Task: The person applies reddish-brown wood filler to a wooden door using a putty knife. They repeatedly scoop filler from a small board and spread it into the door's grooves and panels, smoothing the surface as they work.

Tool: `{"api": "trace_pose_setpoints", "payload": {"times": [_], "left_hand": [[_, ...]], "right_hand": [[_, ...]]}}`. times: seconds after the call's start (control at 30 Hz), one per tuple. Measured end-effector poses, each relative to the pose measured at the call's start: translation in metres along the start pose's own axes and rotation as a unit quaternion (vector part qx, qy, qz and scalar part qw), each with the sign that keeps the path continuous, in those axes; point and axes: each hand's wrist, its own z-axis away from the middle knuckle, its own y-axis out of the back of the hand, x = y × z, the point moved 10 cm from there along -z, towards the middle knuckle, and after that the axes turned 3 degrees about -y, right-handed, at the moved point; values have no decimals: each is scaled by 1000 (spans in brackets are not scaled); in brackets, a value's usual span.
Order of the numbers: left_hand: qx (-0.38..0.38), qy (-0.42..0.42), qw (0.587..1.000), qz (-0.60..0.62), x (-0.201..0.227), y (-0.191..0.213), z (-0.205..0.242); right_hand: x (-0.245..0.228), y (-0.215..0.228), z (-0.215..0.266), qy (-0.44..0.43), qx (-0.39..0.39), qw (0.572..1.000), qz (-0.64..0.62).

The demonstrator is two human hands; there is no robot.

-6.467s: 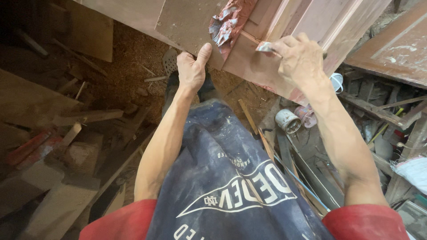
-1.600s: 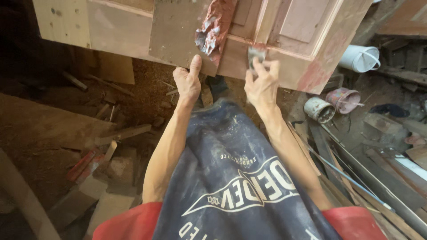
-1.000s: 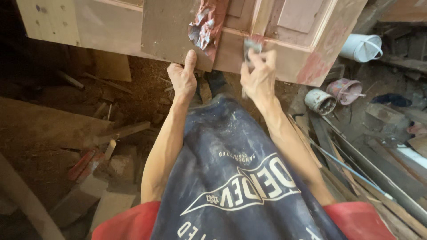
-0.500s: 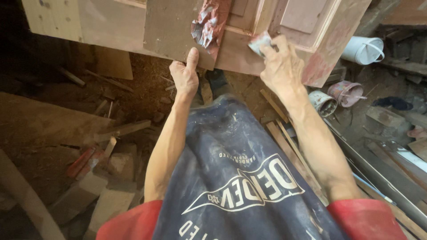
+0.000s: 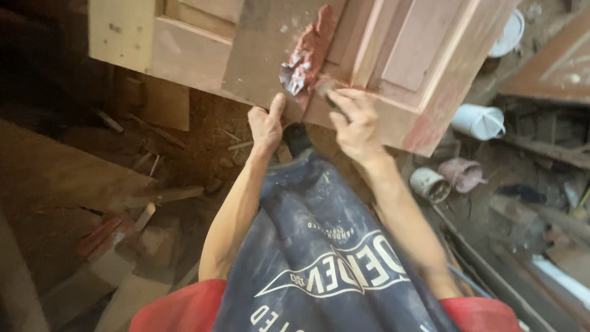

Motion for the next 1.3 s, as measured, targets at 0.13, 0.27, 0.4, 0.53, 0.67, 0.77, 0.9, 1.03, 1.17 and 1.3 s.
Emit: {"api": "trace_pose_setpoints", "payload": {"times": [0.13, 0.27, 0.4, 0.53, 0.67, 0.77, 0.9, 1.03, 1.17, 1.3], "left_hand": [[-2, 24, 1000, 11, -1, -1, 6], [-4, 7, 999, 40, 6, -1, 3], [-11, 28, 998, -50, -4, -1, 3], [-9, -33, 999, 38, 7, -2, 2], [-10, -12, 999, 38, 2, -3, 3], [-11, -12, 999, 43, -2, -2, 3], [-24, 49, 998, 45, -18, -7, 4], [-17, 25, 998, 49, -15, -7, 0], [-22, 2, 997, 79, -15, -7, 1], [-17, -2, 996, 91, -19, -6, -1]], "right_hand": [[-13, -44, 5, -19, -30, 999, -22], [-24, -45, 29, -58, -86, 994, -44], [-22, -12, 22, -26, -47, 998, -34], [-25, -19, 5, 24, -87, 996, -28], [-33, -34, 3, 70, -115, 990, -31], [-33, -41, 0, 79, -113, 990, -25], [-7, -44, 9, -38, -154, 981, -113], [37, -29, 44, -201, -125, 957, -169], [64, -3, 68, -180, 23, 979, -93], [74, 5, 79, -101, 117, 988, 9]]}}
